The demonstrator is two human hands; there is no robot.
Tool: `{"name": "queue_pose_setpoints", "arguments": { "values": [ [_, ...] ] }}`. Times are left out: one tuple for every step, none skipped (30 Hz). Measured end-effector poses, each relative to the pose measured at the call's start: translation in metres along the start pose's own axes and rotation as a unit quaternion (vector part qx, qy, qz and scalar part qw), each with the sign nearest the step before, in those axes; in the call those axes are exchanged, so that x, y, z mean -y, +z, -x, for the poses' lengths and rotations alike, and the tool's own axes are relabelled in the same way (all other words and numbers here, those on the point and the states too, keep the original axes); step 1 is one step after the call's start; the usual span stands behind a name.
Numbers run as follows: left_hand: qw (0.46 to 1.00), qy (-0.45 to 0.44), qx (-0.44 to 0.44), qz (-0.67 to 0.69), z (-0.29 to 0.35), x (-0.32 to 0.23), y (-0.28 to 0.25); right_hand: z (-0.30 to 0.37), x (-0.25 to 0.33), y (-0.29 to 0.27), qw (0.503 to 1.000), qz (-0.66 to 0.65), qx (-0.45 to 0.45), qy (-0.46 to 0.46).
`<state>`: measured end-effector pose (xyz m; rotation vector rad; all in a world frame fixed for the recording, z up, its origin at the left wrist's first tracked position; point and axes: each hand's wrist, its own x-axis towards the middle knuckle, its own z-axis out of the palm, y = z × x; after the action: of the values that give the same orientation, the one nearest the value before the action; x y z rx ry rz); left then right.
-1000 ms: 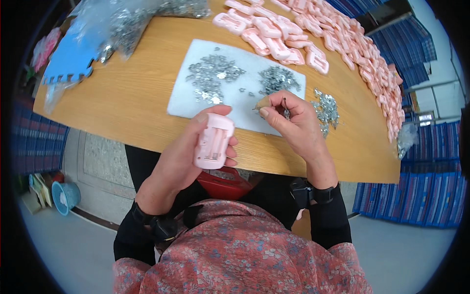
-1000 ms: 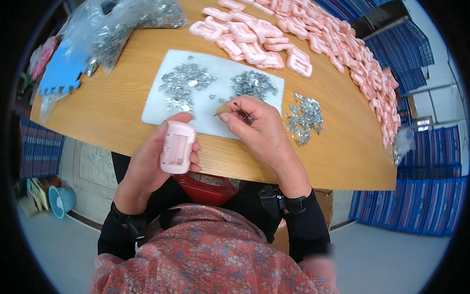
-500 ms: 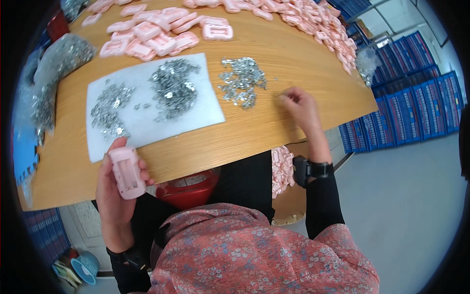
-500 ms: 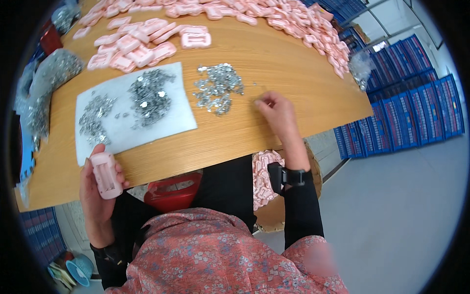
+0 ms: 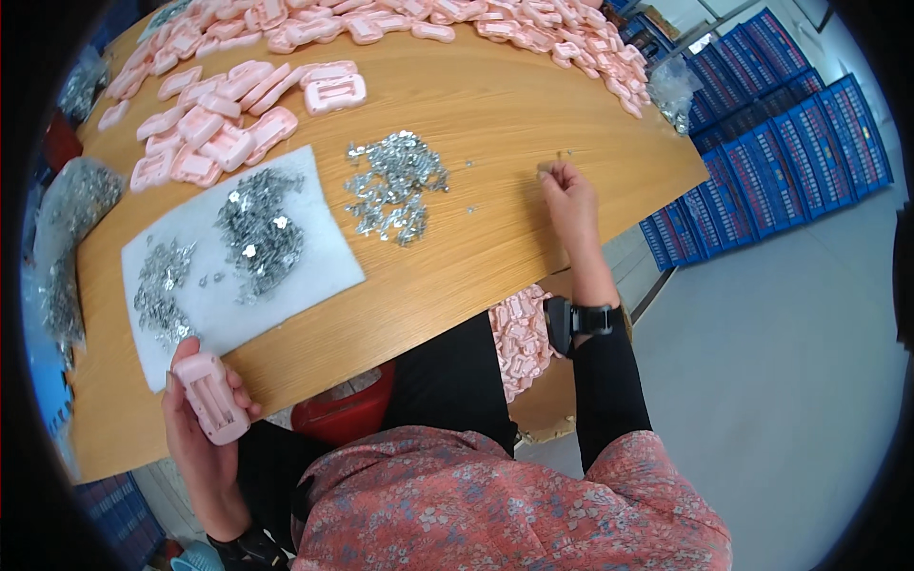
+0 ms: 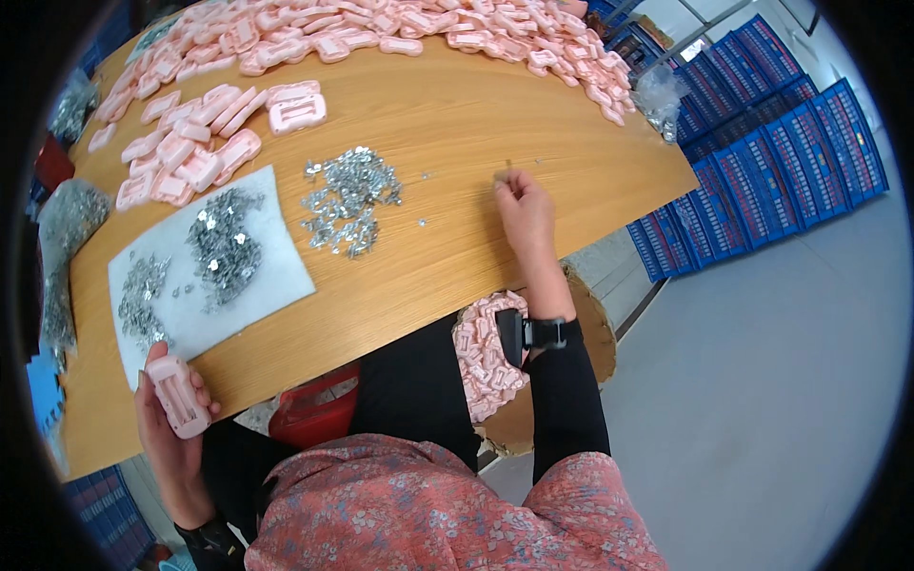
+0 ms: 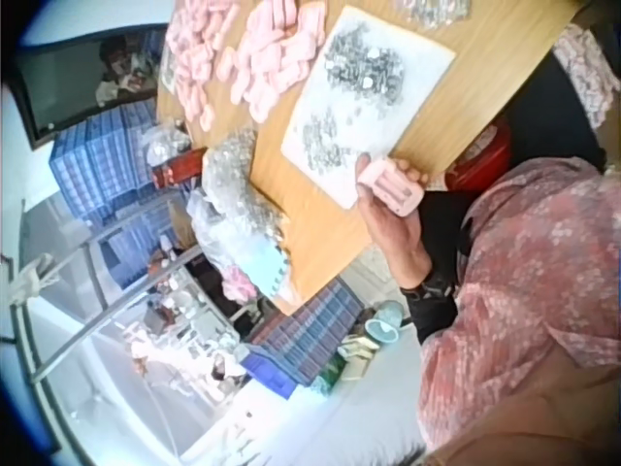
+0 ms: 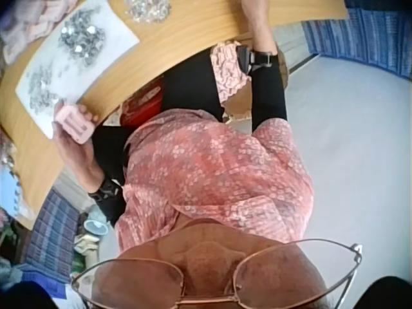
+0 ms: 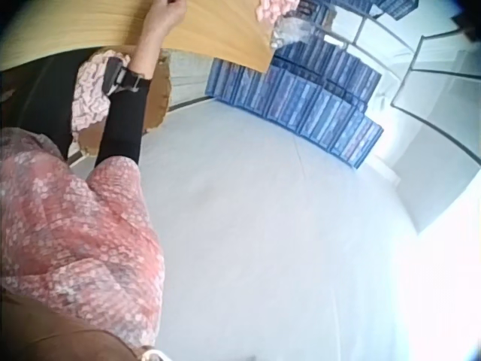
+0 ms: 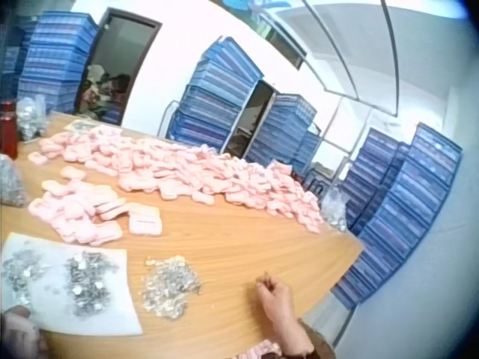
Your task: The person assembles small pink plastic parts by inserting metal components into them using a thin metal tool. They pick up parts from a pile on the table, insert the metal pieces, and place the finished items aside.
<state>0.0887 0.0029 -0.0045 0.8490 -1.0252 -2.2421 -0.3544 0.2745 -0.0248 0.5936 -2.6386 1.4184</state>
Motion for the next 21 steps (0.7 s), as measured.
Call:
{"name": "queue_pose_setpoints", "arguments": {
  "values": [
    [1.0,0.0,0.003,-0.003,-0.001,0.0,0.002,-0.014,-0.007,-0.008,0.998,0.048,-0.029,0.005],
    [1.0,0.003,-0.004,-0.01,-0.002,0.001,0.004,-0.03,-0.014,-0.017,0.994,0.095,-0.057,0.01],
    [1.0,0.005,-0.013,-0.012,-0.002,0.001,0.005,-0.045,-0.022,-0.024,0.986,0.142,-0.084,0.014],
    [1.0,0.004,-0.017,-0.013,-0.003,0.002,0.007,-0.058,-0.032,-0.033,0.981,0.165,-0.1,0.007],
    [1.0,0.004,-0.022,-0.013,-0.005,0.003,0.008,-0.07,-0.042,-0.042,0.975,0.188,-0.115,-0.001],
    [1.0,0.005,-0.027,-0.01,-0.006,0.005,0.008,-0.082,-0.054,-0.048,0.969,0.21,-0.128,-0.009],
    [0.999,0.008,-0.029,-0.014,-0.006,0.005,0.008,-0.093,-0.068,-0.051,0.963,0.246,-0.109,-0.016],
    [0.999,0.01,-0.03,-0.018,-0.006,0.005,0.008,-0.103,-0.082,-0.055,0.955,0.282,-0.09,-0.023],
    [0.999,0.013,-0.035,-0.022,-0.006,0.005,0.006,-0.105,-0.083,-0.053,0.946,0.317,-0.068,-0.03],
    [0.999,0.011,-0.035,-0.022,-0.006,0.005,0.005,-0.105,-0.085,-0.053,0.941,0.33,-0.056,-0.05],
    [0.999,0.011,-0.037,-0.022,-0.006,0.006,0.006,-0.106,-0.086,-0.052,0.935,0.345,-0.045,-0.071],
    [0.999,0.012,-0.04,-0.026,-0.005,0.006,0.007,-0.102,-0.085,-0.048,0.93,0.356,-0.03,-0.09],
    [0.999,0.013,-0.044,-0.029,-0.005,0.005,0.007,-0.098,-0.085,-0.048,0.931,0.348,-0.028,-0.104],
    [0.999,0.01,-0.038,-0.024,-0.005,0.005,0.007,-0.093,-0.085,-0.048,0.933,0.34,-0.026,-0.117],
    [0.999,0.009,-0.034,-0.021,-0.004,0.005,0.006,-0.087,-0.082,-0.046,0.935,0.33,-0.023,-0.131],
    [0.999,0.008,-0.03,-0.016,-0.004,0.005,0.005,-0.075,-0.071,-0.045,0.939,0.321,0.014,-0.124],
    [0.999,0.008,-0.035,-0.015,-0.003,0.004,0.004,-0.058,-0.051,-0.046,0.941,0.312,0.051,-0.121],
    [0.999,0.009,-0.04,-0.015,-0.002,0.004,0.005,-0.038,-0.032,-0.048,0.942,0.302,0.087,-0.117],
    [0.999,0.007,-0.041,-0.013,-0.003,0.004,0.006,-0.017,-0.013,-0.052,0.943,0.283,0.124,-0.122],
    [1.0,0.0,-0.006,-0.006,-0.003,0.002,0.003,0.006,0.003,-0.055,0.943,0.264,0.161,-0.126],
    [1.0,-0.003,-0.002,-0.005,-0.004,0.002,0.002,0.028,0.014,-0.055,0.943,0.243,0.181,-0.138]
  ]
}}
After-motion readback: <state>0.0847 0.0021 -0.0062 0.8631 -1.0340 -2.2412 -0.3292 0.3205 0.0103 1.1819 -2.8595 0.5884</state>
